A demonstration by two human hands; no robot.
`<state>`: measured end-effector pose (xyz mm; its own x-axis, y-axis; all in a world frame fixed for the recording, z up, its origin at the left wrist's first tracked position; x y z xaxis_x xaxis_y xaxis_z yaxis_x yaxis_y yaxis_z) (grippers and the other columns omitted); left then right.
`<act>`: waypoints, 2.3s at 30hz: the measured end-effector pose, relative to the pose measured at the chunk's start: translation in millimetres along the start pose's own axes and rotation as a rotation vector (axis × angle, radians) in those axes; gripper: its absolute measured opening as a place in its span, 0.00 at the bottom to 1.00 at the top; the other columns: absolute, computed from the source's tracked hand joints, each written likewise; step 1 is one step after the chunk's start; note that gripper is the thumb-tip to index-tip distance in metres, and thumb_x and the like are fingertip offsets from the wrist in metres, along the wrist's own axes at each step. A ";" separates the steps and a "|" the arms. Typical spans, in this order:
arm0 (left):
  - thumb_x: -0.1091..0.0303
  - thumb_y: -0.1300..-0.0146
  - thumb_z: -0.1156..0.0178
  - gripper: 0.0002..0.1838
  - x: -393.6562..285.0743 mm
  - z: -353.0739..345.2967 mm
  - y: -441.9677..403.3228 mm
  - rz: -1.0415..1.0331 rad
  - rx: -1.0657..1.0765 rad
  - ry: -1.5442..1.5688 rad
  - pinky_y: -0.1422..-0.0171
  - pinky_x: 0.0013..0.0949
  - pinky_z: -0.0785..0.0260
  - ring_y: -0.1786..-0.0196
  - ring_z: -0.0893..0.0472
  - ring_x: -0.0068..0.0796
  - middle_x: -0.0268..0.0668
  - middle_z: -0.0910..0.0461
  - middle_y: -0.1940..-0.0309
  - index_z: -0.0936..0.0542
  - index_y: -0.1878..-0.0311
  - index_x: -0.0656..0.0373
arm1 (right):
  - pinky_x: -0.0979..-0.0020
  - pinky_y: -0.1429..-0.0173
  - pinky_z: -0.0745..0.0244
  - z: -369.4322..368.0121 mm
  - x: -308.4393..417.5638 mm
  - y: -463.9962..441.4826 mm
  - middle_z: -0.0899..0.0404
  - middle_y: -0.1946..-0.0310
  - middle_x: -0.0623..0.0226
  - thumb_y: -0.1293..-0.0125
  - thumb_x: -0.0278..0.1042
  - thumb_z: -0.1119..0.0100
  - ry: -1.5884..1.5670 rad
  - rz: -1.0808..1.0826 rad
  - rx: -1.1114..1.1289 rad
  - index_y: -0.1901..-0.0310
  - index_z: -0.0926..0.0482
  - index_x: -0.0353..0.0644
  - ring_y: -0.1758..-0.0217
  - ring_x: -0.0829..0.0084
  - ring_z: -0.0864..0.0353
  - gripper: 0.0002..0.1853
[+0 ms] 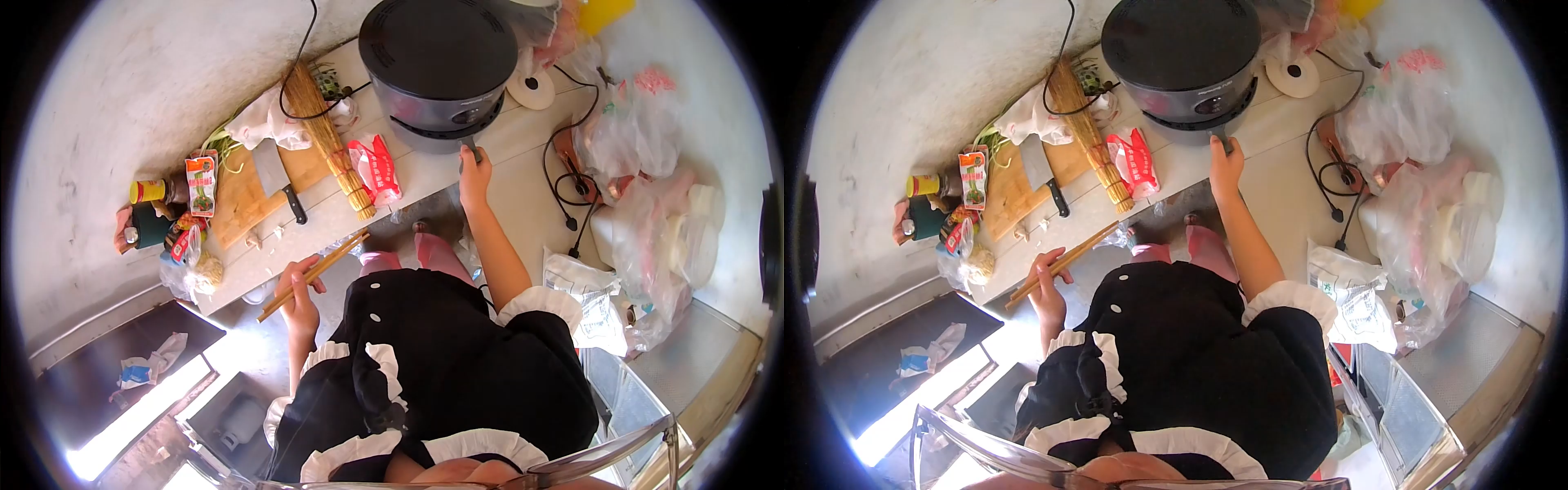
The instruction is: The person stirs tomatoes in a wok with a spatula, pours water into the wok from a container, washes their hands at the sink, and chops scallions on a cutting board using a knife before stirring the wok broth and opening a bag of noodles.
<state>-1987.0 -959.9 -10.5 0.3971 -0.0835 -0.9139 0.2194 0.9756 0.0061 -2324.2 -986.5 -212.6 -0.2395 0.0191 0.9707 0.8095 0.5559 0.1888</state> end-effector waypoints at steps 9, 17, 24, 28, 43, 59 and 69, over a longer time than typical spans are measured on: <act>0.64 0.25 0.60 0.20 12.8 4.5 3.5 0.036 -0.026 0.057 0.69 0.26 0.36 0.76 0.27 0.22 0.36 0.27 0.78 0.20 0.56 0.69 | 0.73 0.69 0.37 -11.3 -0.8 -16.8 0.29 0.78 0.73 0.40 0.39 0.41 0.129 0.005 -0.063 0.73 0.26 0.34 0.74 0.79 0.33 0.14; 0.67 0.26 0.57 0.18 21.4 12.1 15.6 0.044 -0.005 0.139 0.70 0.26 0.35 0.77 0.28 0.21 0.34 0.28 0.78 0.20 0.56 0.69 | 0.75 0.67 0.36 -15.4 3.6 -19.6 0.28 0.77 0.71 0.38 0.43 0.41 0.077 0.034 -0.078 0.70 0.24 0.34 0.72 0.81 0.32 0.16; 0.65 0.27 0.57 0.18 32.5 47.9 41.4 -0.018 -0.198 0.073 0.71 0.28 0.35 0.77 0.27 0.24 0.36 0.29 0.77 0.20 0.53 0.68 | 0.66 0.43 0.34 -14.6 -14.0 24.9 0.26 0.64 0.62 0.36 0.37 0.40 0.189 0.315 -0.351 0.56 0.27 0.30 0.57 0.64 0.28 0.16; 0.71 0.33 0.51 0.16 47.5 70.6 48.9 -0.183 -0.353 -0.188 0.72 0.32 0.35 0.78 0.27 0.29 0.37 0.29 0.77 0.22 0.47 0.67 | 0.69 0.46 0.32 -66.3 32.3 145.3 0.25 0.63 0.65 0.37 0.31 0.40 0.349 0.265 0.502 0.54 0.26 0.36 0.57 0.68 0.26 0.12; 0.52 0.46 0.37 0.37 107.7 210.9 43.5 -0.416 -0.268 -0.677 0.69 0.32 0.33 0.73 0.29 0.29 0.32 0.32 0.75 0.30 0.37 0.67 | 0.62 0.65 0.25 -275.3 41.1 358.5 0.24 0.68 0.61 0.48 0.30 0.37 0.540 0.858 1.598 0.57 0.23 0.38 0.67 0.57 0.22 0.15; 0.71 0.45 0.37 0.21 198.0 315.4 77.0 0.146 -0.471 -0.122 0.49 0.41 0.30 0.55 0.22 0.47 0.47 0.22 0.60 0.24 0.47 0.67 | 0.75 0.65 0.32 -344.3 23.7 365.3 0.28 0.73 0.65 0.35 0.22 0.45 0.453 0.432 1.358 0.60 0.19 0.34 0.72 0.75 0.28 0.06; 0.69 0.38 0.39 0.15 248.1 322.4 69.5 0.429 -0.704 -0.070 0.50 0.35 0.28 0.56 0.20 0.39 0.46 0.21 0.59 0.21 0.51 0.66 | 0.75 0.59 0.32 -362.0 24.1 329.6 0.26 0.67 0.63 0.29 0.29 0.54 0.213 0.043 1.327 0.57 0.20 0.30 0.66 0.76 0.27 0.13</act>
<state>-1585.8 -978.2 -106.0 0.3793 0.3356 -0.8623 -0.5641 0.8226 0.0720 -1869.1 -1103.7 -73.2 -0.0422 -0.0048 0.9991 -0.3419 0.9397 -0.0099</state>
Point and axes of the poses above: each hand's wrist, its own y-axis away from the middle knuckle, its own z-axis out of the back of the hand, x = y × z, the point moved 1 cm from there along -y, towards the middle knuckle
